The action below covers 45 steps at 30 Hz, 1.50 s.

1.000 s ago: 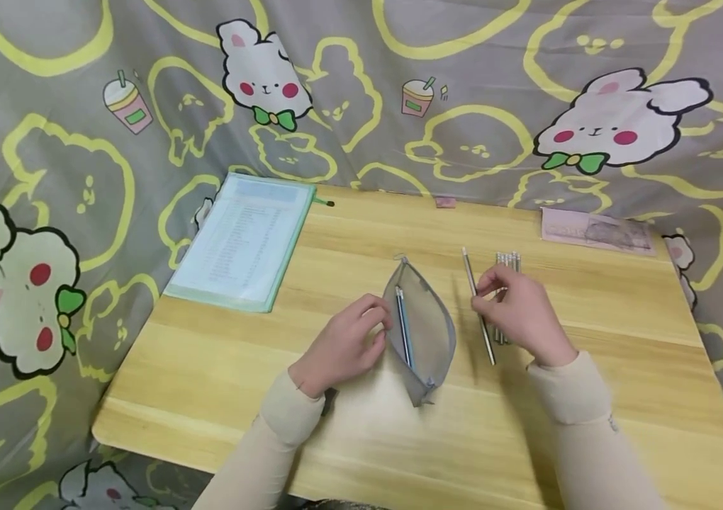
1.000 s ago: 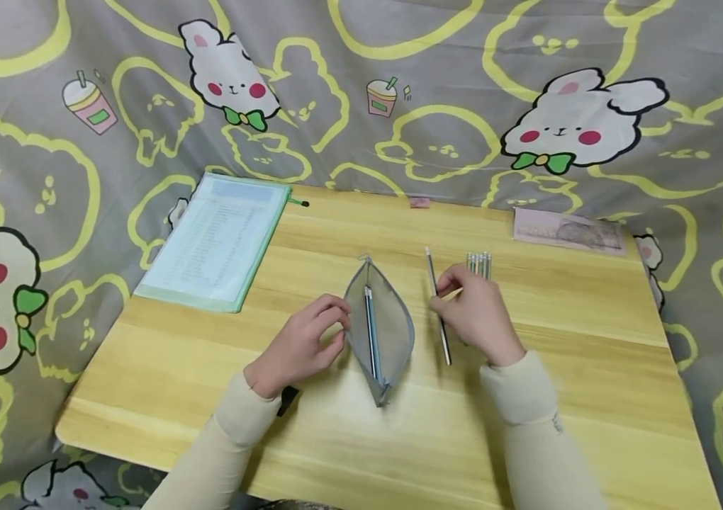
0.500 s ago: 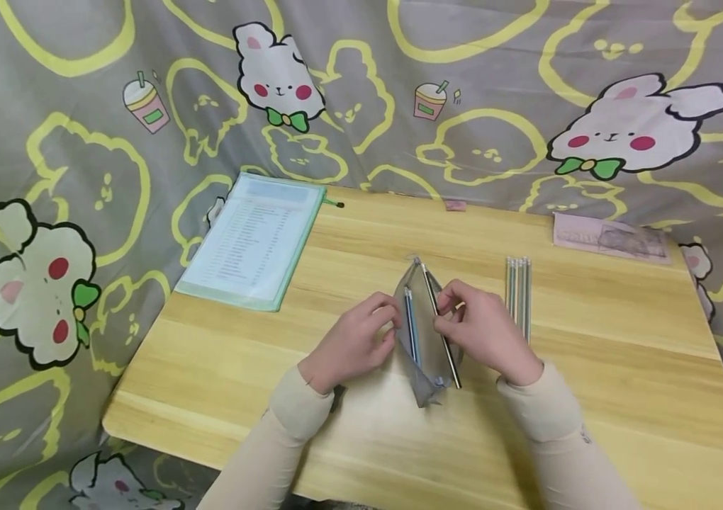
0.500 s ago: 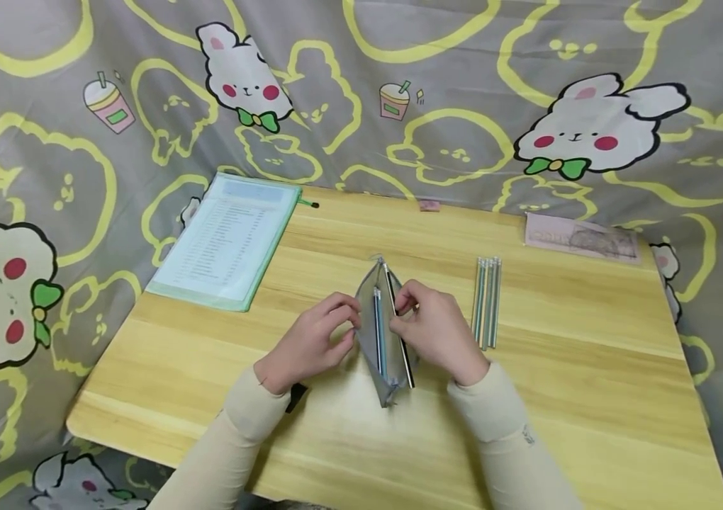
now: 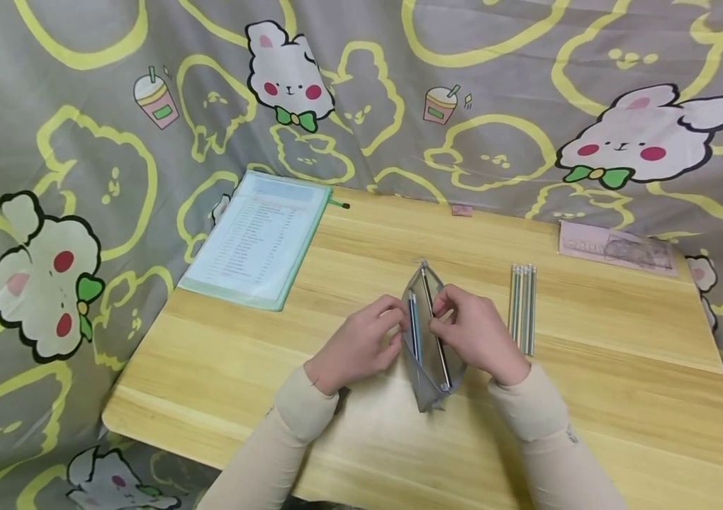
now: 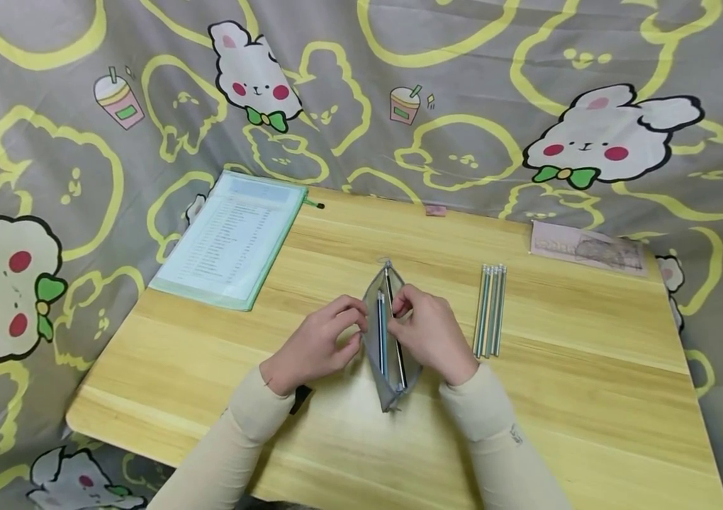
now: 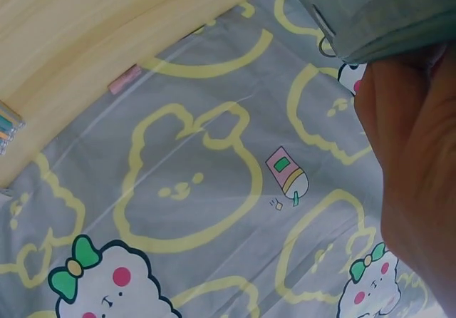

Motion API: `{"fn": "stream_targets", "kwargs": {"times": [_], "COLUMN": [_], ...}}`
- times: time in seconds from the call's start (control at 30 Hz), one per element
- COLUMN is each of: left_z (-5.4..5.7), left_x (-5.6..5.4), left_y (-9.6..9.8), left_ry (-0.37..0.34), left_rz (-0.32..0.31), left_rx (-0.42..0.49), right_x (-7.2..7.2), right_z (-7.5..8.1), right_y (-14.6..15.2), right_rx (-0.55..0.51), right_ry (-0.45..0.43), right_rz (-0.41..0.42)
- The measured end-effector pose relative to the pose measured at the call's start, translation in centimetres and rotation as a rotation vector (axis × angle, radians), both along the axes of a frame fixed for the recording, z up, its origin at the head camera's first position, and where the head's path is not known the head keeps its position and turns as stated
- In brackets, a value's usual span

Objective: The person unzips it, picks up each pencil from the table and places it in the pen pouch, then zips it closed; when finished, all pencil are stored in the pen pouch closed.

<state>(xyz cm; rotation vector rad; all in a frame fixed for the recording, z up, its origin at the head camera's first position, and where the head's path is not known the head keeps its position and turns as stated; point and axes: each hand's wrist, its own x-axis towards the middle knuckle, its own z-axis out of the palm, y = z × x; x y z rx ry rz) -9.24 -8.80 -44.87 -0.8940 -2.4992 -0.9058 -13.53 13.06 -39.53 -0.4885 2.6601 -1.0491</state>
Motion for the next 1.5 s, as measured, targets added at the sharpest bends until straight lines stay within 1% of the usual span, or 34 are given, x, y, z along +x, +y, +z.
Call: {"fn": "stream_targets", "kwargs": {"times": [0.2,0.37,0.53,0.63,0.77,0.9,0.97,1.03,1.1,1.17,1.23,1.3,1.4,1.5], "left_z": [-0.1,-0.2,-0.2,-0.2,-0.1,-0.1,-0.1,0.0,0.1,0.2,0.1,-0.1,-0.3,-0.3], "left_x": [0.4,0.5,0.3,0.2,0.0,-0.1,-0.2,-0.3,-0.3,-0.3,-0.2,0.1,0.6,0.9], "left_y": [0.1,0.2,0.3,0.4,0.5,0.6,0.6,0.7,0.8,0.7,0.6,0.3,-0.1,-0.3], "left_ry": [-0.008,-0.018,-0.005,0.005,0.012,0.019,0.024,0.027,0.025,0.021,0.023,0.030,0.048,0.050], "left_rz": [-0.003,-0.006,-0.003,-0.004,-0.009,-0.008,-0.009,-0.011,-0.015,-0.017,-0.014,0.001,0.023,0.027], "left_rx": [-0.008,-0.002,-0.004,-0.001,0.000,0.001,0.004,0.003,0.004,-0.001,-0.010,-0.021,-0.024,-0.015], "right_x": [0.4,0.7,0.6,0.6,0.8,0.9,0.7,0.3,-0.5,-1.5,-2.7,-4.0,-5.7,-6.9], "right_z": [-0.3,-0.5,-0.5,-0.4,0.2,0.9,1.2,1.3,1.1,0.5,-0.7,-2.3,-4.9,-6.9], "right_y": [0.0,0.2,0.3,0.5,1.0,1.9,2.7,4.0,5.6,7.3,9.0,10.4,12.1,13.8], "right_rx": [0.005,0.024,0.037,0.053,0.066,0.060,0.057,0.056,0.069,0.090,0.116,0.140,0.154,0.179], "right_ry": [-0.033,-0.023,0.013,0.059,0.098,0.116,0.126,0.133,0.141,0.140,0.138,0.124,0.081,0.040], "right_rz": [0.003,-0.006,-0.013,-0.018,-0.033,-0.039,-0.041,-0.050,-0.078,-0.120,-0.154,-0.170,-0.182,-0.243]}}
